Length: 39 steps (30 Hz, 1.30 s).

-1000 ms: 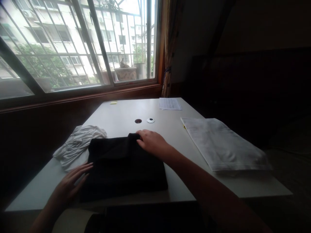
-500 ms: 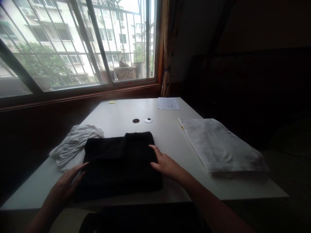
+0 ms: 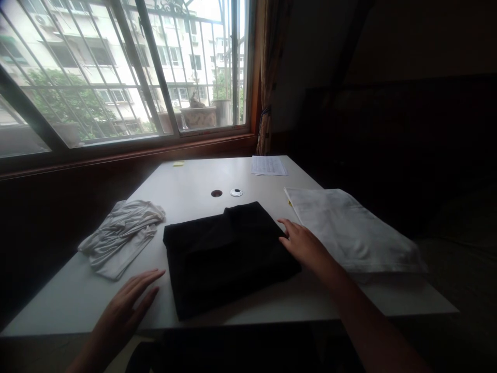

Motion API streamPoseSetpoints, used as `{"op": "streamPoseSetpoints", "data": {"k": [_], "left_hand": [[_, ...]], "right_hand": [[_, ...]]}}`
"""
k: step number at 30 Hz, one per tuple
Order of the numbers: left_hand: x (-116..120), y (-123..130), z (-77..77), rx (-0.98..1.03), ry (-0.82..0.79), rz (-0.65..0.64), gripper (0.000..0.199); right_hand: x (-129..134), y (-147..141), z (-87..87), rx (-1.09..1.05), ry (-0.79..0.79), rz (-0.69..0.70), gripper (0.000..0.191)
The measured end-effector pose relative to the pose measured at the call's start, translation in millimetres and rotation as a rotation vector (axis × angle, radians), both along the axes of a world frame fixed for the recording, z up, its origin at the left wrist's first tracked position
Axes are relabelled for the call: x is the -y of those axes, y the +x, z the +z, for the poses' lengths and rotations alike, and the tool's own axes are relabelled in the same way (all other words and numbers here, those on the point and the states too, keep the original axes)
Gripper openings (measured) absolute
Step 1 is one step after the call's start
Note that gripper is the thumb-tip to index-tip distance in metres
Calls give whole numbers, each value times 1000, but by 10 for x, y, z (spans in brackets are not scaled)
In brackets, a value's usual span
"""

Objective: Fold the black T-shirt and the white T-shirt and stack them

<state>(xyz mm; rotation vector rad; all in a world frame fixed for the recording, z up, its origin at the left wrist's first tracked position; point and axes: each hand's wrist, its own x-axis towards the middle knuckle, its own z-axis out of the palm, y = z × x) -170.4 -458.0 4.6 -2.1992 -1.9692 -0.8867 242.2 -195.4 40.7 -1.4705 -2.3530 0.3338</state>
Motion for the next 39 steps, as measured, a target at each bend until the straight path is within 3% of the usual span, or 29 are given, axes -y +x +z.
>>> {"op": "streamPoseSetpoints", "data": {"k": [4,8,10,13,20,24,30,33,39], "left_hand": [[-349,111,233,5,-12,-37,32],[-822,358,479,-47,-97,-113,32],[-1051,517,544,-79,-171,-170,40],[-1339,748,545,-181,-262,-240,60],[-1752,1015,453,-385,-199,-226,65],[-1844,847,497,-268,-152,-128,60],[-1903,206,428,240,-117,113,67],[-1931,-22,306,438,-172,133,66],[-1958,-121,140,538,-204,117,53]], "right_hand": [[276,-199,-24,5,223,155,34],[640,-578,17,-66,141,523,26],[772,-737,10,-43,71,641,18],[876,-868,-51,0,14,684,11],[914,-850,-181,-6,2,625,36],[915,-844,-192,-20,-8,620,35],[932,-849,-172,9,16,635,32],[973,-901,-177,33,86,663,34],[1104,-1193,-173,27,199,745,40]]}}
